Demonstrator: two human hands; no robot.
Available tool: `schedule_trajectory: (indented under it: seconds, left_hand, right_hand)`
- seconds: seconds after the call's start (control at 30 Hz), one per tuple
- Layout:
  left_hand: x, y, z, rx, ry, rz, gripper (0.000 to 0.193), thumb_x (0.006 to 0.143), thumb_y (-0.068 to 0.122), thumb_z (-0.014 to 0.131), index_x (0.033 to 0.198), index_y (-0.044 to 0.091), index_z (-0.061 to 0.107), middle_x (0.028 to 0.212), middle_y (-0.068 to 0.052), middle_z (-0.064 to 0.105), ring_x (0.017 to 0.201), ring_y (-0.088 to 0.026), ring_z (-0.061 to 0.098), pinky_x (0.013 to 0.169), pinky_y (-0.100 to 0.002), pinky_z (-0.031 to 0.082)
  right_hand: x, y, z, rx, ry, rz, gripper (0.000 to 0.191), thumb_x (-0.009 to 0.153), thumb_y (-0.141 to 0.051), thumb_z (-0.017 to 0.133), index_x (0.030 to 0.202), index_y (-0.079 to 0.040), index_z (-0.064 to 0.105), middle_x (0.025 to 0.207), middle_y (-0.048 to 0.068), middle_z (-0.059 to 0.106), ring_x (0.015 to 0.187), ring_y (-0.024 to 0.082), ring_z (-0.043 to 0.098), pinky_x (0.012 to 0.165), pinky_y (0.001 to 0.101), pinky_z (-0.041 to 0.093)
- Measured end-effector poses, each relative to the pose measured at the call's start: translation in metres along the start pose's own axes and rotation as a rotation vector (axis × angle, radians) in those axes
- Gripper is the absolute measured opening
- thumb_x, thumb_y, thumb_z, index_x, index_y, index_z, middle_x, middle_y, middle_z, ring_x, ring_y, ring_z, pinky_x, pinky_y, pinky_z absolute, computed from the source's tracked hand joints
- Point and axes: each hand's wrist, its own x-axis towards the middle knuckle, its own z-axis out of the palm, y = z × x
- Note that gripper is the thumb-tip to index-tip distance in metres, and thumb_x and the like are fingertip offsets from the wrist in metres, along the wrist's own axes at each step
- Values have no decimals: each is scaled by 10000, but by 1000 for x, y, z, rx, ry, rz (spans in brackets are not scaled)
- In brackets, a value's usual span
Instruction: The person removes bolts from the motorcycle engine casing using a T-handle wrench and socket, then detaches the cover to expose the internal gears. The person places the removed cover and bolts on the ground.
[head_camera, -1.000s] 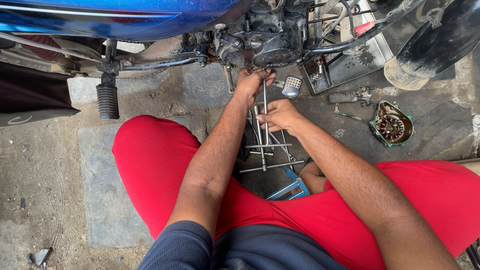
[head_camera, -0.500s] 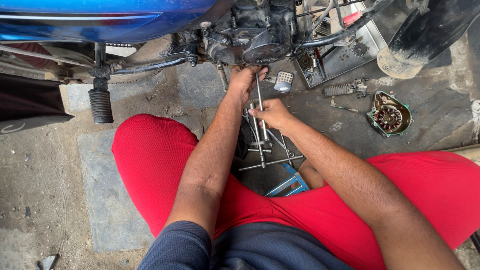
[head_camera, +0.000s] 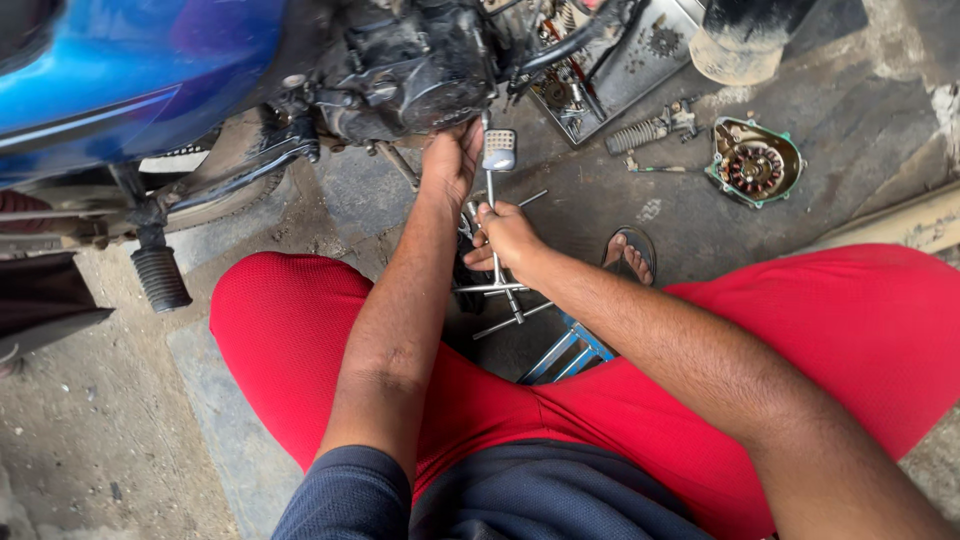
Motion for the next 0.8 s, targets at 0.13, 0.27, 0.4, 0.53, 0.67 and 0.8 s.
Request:
schedule_trajectory:
  seconds: [0.13,0.27,0.4,0.53,0.67,0.8]
  left_hand:
    - [2,2,7,-18,-89,-81,261,994,-81,510,1252,-110,535,1183,-253,681,1092,-358,725,937,-399,640]
    - [0,1,11,-33,-177,-119,293,966,-97,501,1258,-121,523,1209,-283,670,1118,-351,712,950,-401,638]
    - [1,-5,16,-123,-80,-26,299,980,-122,515,1278,-120,511,1227,-259,641,1142,-357,676,982,-409,612]
    - [-3,-6,19,-124,-118,-88,300,996,-111,500,1295,-139,507,1275,-290,626,1192,-352,670,982,-380,576]
    - [-10,-6,25,-86,-127,-76,311,994,-117,475,1301,-150,502,1278,-295,632,1209,-350,671,973,-357,569]
    - [-14,-10,26,-54,-49,-58,315,990,-104,445,1295,-162,499,1262,-324,642,1183,-340,674,970,-349,585]
  right_hand:
    - [1,-6,0,30,-29,-12,312,1091,-366,398,1164,-84,509,787,40,544,638,246,694,695,463,652]
    - [3,-12,-1,-52,-83,-11,313,1087,-353,391,1202,-72,468,899,134,606,705,322,719,688,508,640]
    - [-5,-6,-17,-338,-253,130,381,1086,-332,328,1337,-48,366,1131,298,659,850,430,737,719,582,629]
    - [-14,16,-58,-580,-330,375,504,1068,-303,344,1470,1,343,1194,349,697,910,501,732,713,644,619]
    - [5,3,-101,-629,-226,519,464,1033,-174,369,1419,67,461,1151,331,703,869,489,742,635,606,624]
    - [-1,-27,-101,-778,12,134,389,1036,-225,433,1249,59,591,1041,261,729,692,362,744,550,473,611]
